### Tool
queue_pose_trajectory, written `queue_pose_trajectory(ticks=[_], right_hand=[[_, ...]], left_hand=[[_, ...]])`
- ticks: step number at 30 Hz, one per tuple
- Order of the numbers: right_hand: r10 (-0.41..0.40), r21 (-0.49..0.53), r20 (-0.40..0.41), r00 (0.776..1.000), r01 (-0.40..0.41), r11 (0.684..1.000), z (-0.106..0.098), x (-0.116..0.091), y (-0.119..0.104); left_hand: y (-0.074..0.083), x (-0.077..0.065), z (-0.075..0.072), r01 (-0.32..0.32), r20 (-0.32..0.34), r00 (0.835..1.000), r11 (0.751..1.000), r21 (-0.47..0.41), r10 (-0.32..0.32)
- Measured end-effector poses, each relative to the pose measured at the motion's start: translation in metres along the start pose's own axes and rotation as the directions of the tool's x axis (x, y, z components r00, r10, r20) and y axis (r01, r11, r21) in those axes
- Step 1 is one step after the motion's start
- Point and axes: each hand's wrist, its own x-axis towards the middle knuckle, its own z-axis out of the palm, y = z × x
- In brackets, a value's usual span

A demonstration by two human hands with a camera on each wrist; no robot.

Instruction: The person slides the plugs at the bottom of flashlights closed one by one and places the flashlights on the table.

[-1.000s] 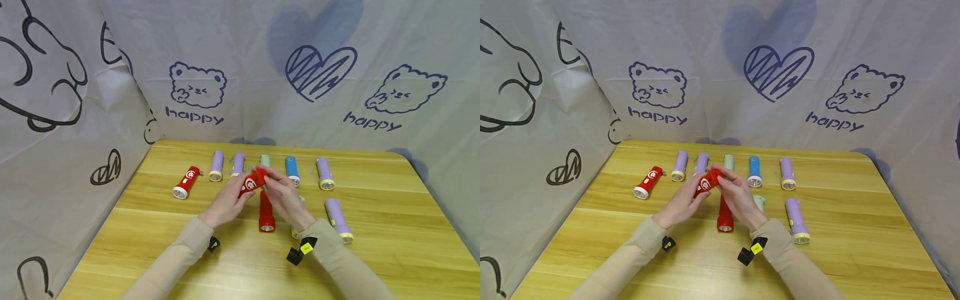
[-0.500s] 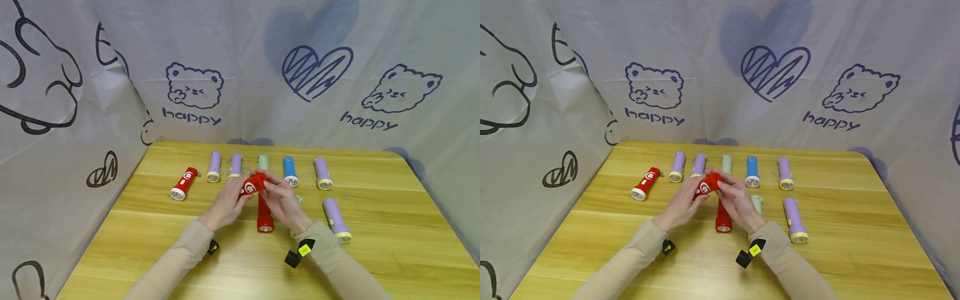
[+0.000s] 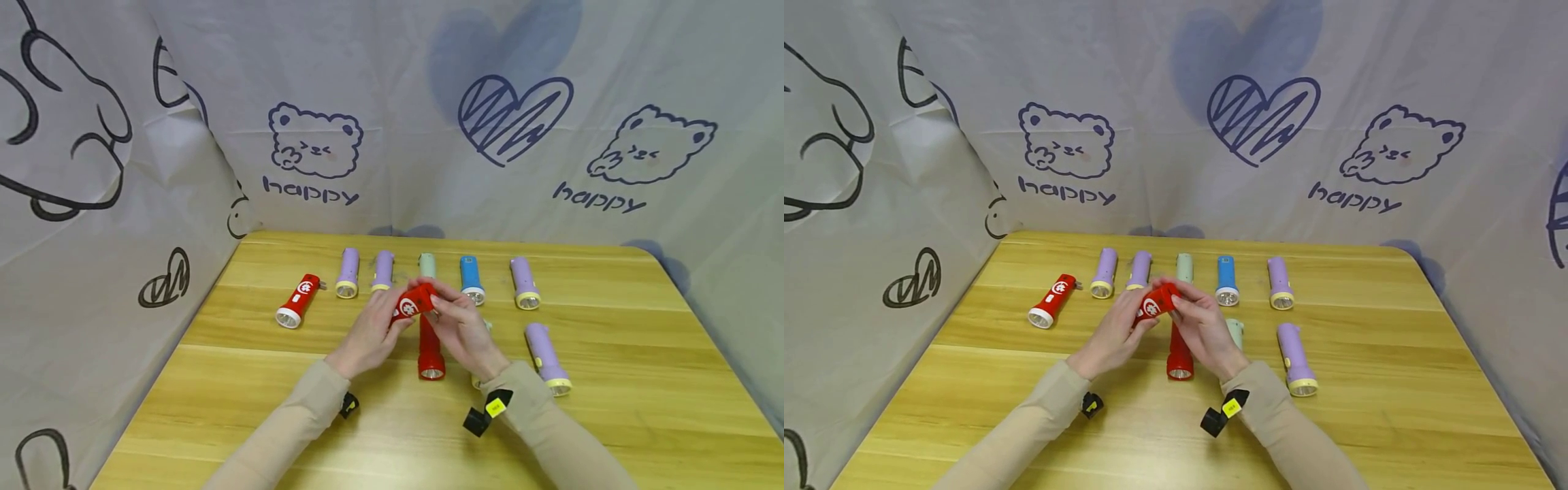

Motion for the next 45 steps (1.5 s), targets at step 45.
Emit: queue_pose_trajectory(ticks=[45], right_hand=[[0.197,0.134,-0.198,0.96,-0.172,0.976,-0.007,-0.002,0.0]], left_hand=[[-0.003,0.0,-0.011,-0.018,0.116,0.993,0.982,0.188,-0.004]])
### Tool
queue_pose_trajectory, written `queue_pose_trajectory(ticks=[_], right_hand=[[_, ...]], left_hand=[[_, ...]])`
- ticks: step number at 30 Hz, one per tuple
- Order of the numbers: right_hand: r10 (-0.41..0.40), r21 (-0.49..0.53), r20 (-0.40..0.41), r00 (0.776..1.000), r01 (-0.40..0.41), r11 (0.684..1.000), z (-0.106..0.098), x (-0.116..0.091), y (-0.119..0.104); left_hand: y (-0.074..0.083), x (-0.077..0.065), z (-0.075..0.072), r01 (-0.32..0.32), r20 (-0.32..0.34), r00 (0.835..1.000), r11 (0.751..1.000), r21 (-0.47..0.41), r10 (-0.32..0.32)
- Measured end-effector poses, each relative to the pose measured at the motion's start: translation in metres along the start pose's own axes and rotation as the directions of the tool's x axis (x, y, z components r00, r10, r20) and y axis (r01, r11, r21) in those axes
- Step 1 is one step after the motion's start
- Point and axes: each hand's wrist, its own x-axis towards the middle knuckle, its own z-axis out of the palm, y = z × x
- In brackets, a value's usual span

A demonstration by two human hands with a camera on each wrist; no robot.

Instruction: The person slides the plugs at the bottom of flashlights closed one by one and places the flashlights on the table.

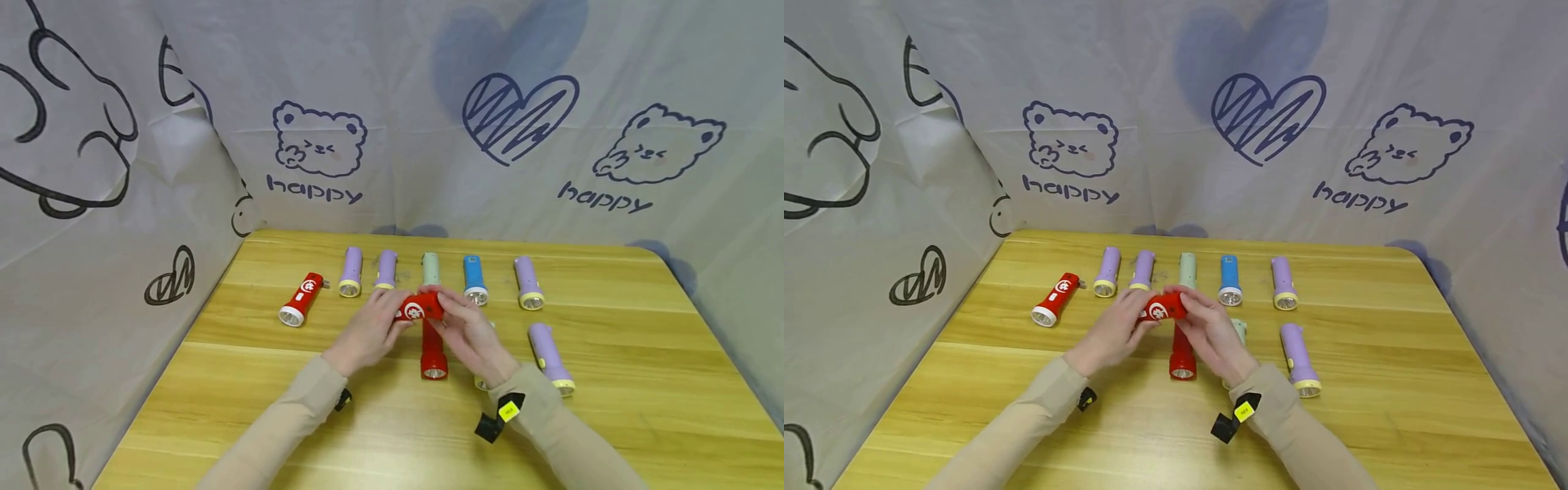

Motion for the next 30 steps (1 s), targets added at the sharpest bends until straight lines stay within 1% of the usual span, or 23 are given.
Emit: queue_pose_trajectory(ticks=[3,6,9,17,25,30], right_hand=[[0.012,0.029,0.008,1.0,-0.012,1.0,0.0,-0.002,0.002],[0.021,0.048,-0.002,1.0,-0.021,0.999,0.0,-0.003,0.003],[0.034,0.065,-0.015,0.999,-0.033,0.997,0.0,-0.004,0.005],[0.053,0.094,-0.048,0.997,-0.049,0.994,0.004,-0.005,0.008],[0.059,0.103,-0.056,0.997,-0.053,0.993,0.005,-0.004,0.01],[0.056,0.109,-0.068,0.996,-0.049,0.993,0.005,-0.002,0.011]], left_hand=[[-0.003,0.0,-0.001,-0.014,-0.025,1.0,0.999,0.048,0.015],[-0.005,0.001,-0.002,-0.036,-0.055,0.998,0.995,0.098,0.041],[-0.007,0.0,-0.003,-0.058,-0.072,0.995,0.99,0.125,0.067],[-0.007,-0.002,-0.004,-0.096,-0.092,0.99,0.984,0.153,0.111],[-0.006,-0.002,-0.005,-0.087,-0.082,0.991,0.982,0.168,0.102],[-0.005,-0.004,-0.004,-0.094,-0.093,0.989,0.976,0.195,0.114]])
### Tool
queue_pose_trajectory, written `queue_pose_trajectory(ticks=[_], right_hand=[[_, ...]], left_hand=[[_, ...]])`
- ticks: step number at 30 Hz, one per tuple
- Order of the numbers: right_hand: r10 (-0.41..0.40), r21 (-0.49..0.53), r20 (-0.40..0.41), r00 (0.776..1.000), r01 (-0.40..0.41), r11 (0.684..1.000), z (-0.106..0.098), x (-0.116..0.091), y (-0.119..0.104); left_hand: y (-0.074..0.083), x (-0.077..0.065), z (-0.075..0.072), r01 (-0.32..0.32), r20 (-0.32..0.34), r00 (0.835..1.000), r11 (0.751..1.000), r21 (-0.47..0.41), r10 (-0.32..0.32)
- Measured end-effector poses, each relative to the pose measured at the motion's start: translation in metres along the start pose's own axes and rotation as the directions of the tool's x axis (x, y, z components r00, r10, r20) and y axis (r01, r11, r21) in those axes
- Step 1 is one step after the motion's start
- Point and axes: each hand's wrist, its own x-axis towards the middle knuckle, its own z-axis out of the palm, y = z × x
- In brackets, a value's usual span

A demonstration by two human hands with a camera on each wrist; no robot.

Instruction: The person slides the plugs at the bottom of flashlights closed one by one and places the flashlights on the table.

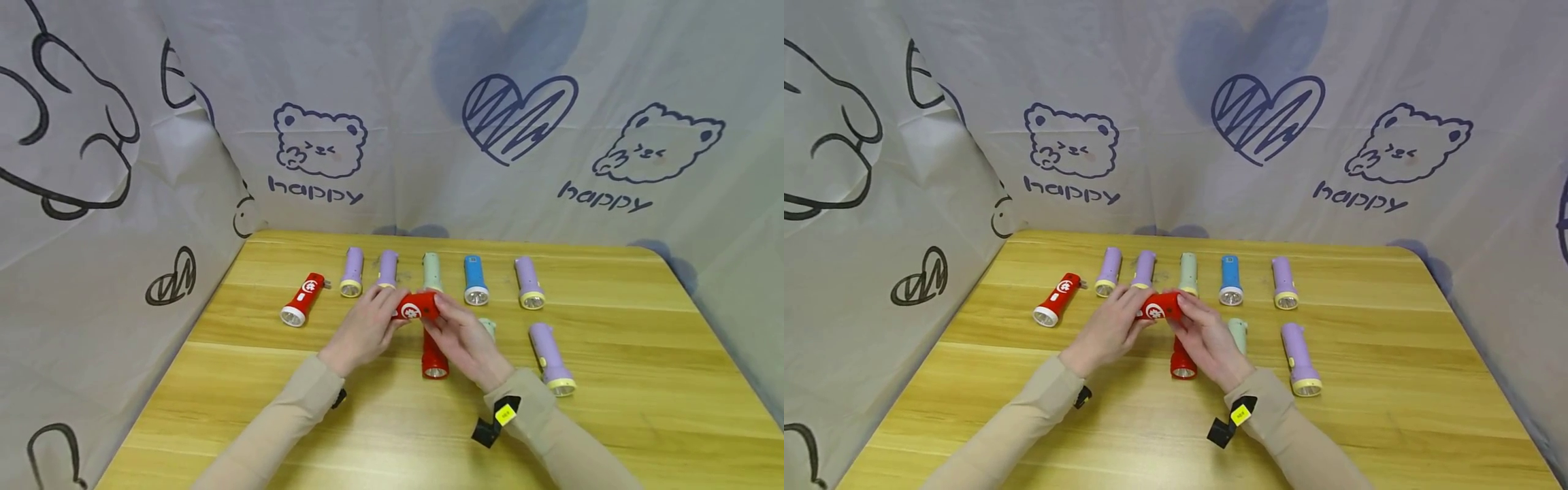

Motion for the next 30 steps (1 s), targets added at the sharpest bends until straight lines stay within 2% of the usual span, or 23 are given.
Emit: queue_pose_trajectory(ticks=[8,14,18,30], right_hand=[[-0.003,0.007,-0.025,1.0,0.003,1.0,-0.0036,0.0023,0.0012],[0.003,-0.009,-0.074,0.997,-0.004,1.0,-0.0049,0.002,0.001],[0.004,-0.023,-0.111,0.994,-0.006,1.0,-0.0052,0.0017,-0.0001],[-0.041,-0.172,-0.16,0.986,0.013,0.985,-0.0032,0.0012,-0.0016]], left_hand=[[0.005,-0.0013,0.0014,0.021,0.014,1.0,0.999,0.025,-0.022],[0.0052,-0.0029,0.004,0.019,0.007,1.0,0.999,0.028,-0.019],[0.0056,-0.0034,0.004,0.024,0.026,0.999,0.999,0.027,-0.025],[0.0091,0.0027,-0.0045,0.078,0.114,0.99,0.995,0.056,-0.084]])
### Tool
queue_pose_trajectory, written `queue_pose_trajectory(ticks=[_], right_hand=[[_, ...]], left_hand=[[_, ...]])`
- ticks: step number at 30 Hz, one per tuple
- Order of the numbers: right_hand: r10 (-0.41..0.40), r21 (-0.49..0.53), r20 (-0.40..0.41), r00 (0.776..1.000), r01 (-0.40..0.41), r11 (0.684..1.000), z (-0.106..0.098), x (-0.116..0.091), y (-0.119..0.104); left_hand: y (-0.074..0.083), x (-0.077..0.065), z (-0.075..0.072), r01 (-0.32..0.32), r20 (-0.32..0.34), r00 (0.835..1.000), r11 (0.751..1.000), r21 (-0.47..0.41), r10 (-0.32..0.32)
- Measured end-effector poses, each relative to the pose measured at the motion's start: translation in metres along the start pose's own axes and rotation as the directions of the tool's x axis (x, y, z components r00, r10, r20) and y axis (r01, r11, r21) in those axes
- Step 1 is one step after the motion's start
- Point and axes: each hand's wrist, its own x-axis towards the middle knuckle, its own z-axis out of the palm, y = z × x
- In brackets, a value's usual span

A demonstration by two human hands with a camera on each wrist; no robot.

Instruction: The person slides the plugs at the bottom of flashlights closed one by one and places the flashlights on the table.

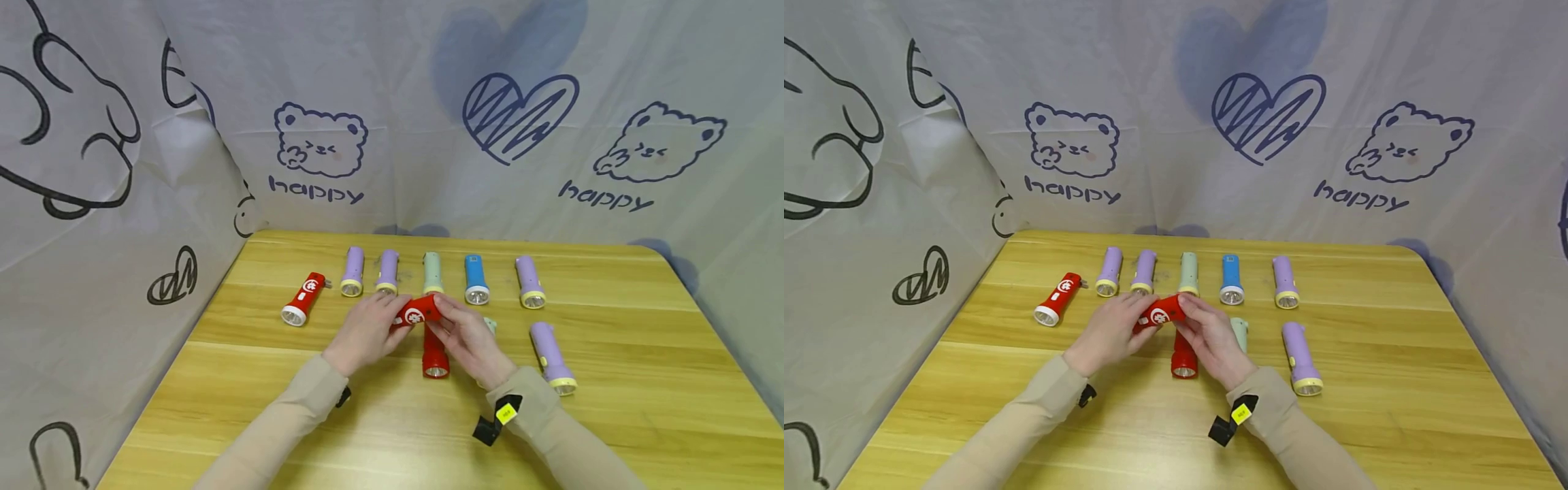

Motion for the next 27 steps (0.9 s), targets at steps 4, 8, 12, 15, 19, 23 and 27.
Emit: queue_pose_trajectory(ticks=[4,8,12,15,19,23,27], right_hand=[[-0.018,-0.093,-0.009,1.0,0.017,0.995,0.002,-0.001,0.0],[-0.032,-0.154,-0.006,0.999,0.031,0.988,0.004,-0.001,0.0],[-0.064,-0.176,0.009,0.998,0.065,0.982,0.004,-0.002,-0.003],[-0.088,-0.195,0.038,0.995,0.094,0.976,0.002,-0.002,-0.006],[-0.099,-0.222,0.074,0.992,0.113,0.968,-0.003,-0.003,-0.011],[-0.105,-0.239,0.103,0.989,0.127,0.963,-0.009,-0.005,-0.015],[-0.125,-0.272,0.144,0.982,0.16,0.949,-0.015,-0.007,-0.019]], left_hand=[[0.0,0.001,-0.002,0.021,0.007,1.0,1.0,0.005,-0.021],[0.0,0.002,-0.003,0.046,0.005,0.999,0.999,-0.003,-0.046],[0.0,0.003,-0.004,0.08,0.018,0.997,0.996,-0.039,-0.08],[0.0,0.003,-0.006,0.112,0.043,0.993,0.991,-0.079,-0.109],[0.0,0.005,-0.008,0.156,0.088,0.985,0.98,-0.127,-0.145],[0.001,0.008,-0.011,0.211,0.122,0.974,0.958,-0.195,-0.19],[0.0,0.01,-0.015,0.287,0.162,0.955,0.91,-0.299,-0.248]])
